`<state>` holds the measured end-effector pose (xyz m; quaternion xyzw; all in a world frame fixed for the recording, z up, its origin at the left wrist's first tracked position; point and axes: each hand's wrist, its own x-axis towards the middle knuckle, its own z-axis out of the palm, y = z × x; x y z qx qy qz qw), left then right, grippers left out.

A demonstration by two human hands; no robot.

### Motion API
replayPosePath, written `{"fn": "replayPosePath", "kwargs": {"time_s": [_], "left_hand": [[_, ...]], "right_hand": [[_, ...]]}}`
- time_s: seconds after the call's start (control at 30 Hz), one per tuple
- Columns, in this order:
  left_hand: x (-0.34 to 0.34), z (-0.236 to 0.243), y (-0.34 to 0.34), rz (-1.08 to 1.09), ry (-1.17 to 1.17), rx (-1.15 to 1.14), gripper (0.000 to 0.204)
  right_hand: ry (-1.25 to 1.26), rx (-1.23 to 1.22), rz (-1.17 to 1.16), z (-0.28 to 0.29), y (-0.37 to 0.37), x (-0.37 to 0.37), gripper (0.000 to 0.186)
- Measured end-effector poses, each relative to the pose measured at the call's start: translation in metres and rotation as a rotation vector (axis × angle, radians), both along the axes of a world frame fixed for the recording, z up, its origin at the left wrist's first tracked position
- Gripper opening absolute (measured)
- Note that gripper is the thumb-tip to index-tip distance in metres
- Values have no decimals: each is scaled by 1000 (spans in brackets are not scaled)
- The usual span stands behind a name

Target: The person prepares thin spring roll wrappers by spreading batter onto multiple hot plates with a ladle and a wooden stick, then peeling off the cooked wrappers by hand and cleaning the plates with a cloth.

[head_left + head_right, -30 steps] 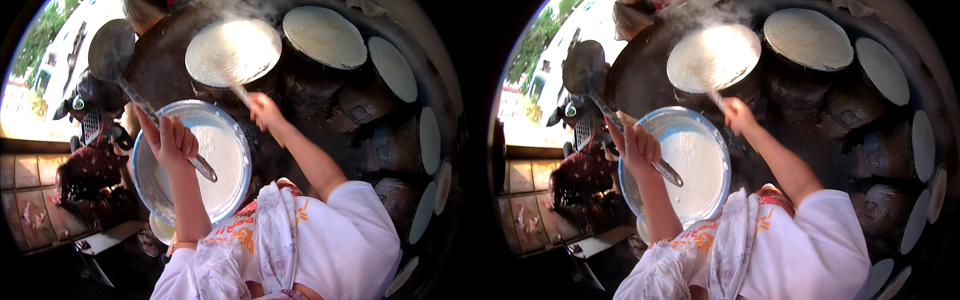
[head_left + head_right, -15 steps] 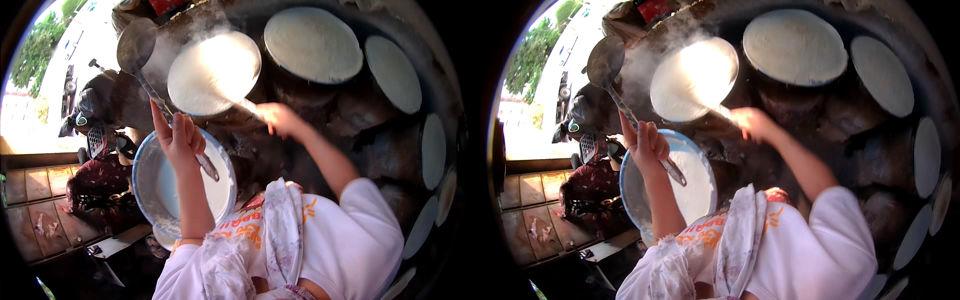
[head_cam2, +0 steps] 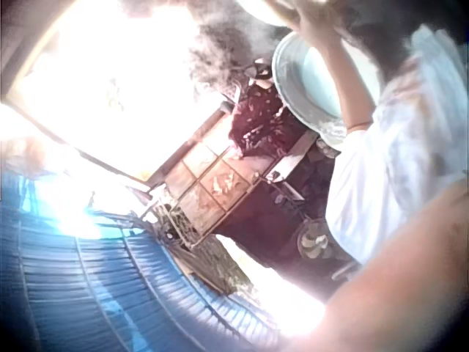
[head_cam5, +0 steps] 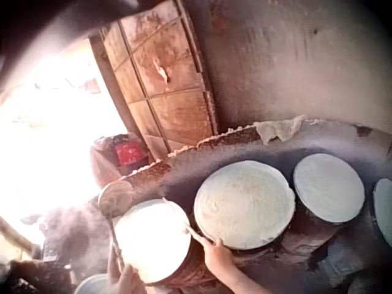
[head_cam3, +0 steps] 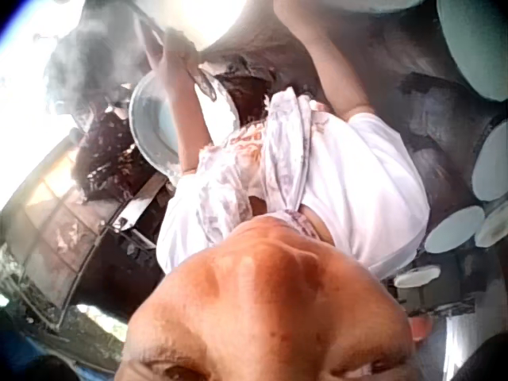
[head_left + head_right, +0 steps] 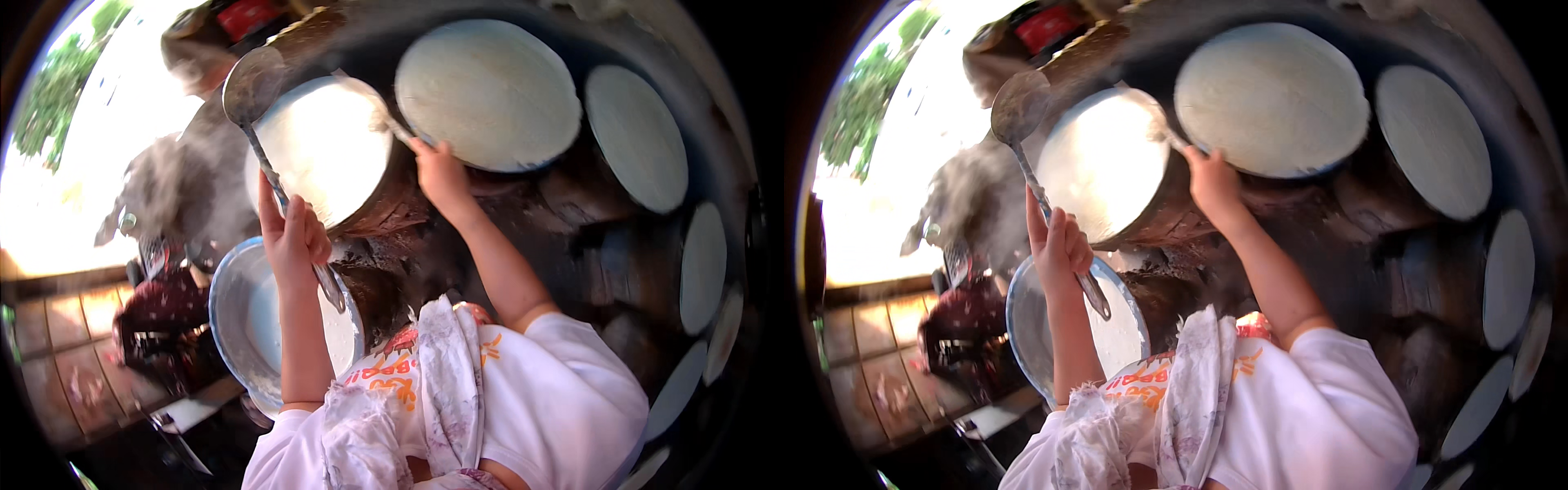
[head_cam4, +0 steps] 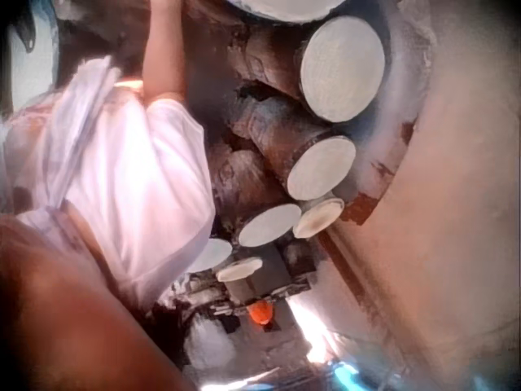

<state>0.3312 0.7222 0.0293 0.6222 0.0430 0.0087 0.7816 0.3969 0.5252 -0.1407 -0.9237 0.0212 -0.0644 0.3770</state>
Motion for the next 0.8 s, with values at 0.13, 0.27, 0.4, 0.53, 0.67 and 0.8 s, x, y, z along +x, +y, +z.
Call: {"fn": "replayPosePath", "kwargs": {"time_s": [0.13, 0.27, 0.4, 0.53, 0.67, 0.8], "left_hand": [[58, -21, -16, -48, 291, -350, 55], [80, -21, 28, -519, 542, -1280, 41], [102, -9, 32, -225, 716, -1247, 39], [122, -34, 49, -241, 654, -1209, 34], [143, -43, 50, -159, 830, -1244, 35], [145, -57, 51, -158, 761, -1243, 38]], "right_hand": [[12, -142, 180, 11, 46, 18, 38], [-34, -132, -28, -9, -22, -11, 30], [-54, -56, 66, -8, -6, -14, 38], [-111, -94, 43, -6, -13, 23, 35], [-66, -103, 281, 19, -26, -10, 34], [-132, 8, 12, -9, -36, -47, 33]]}}
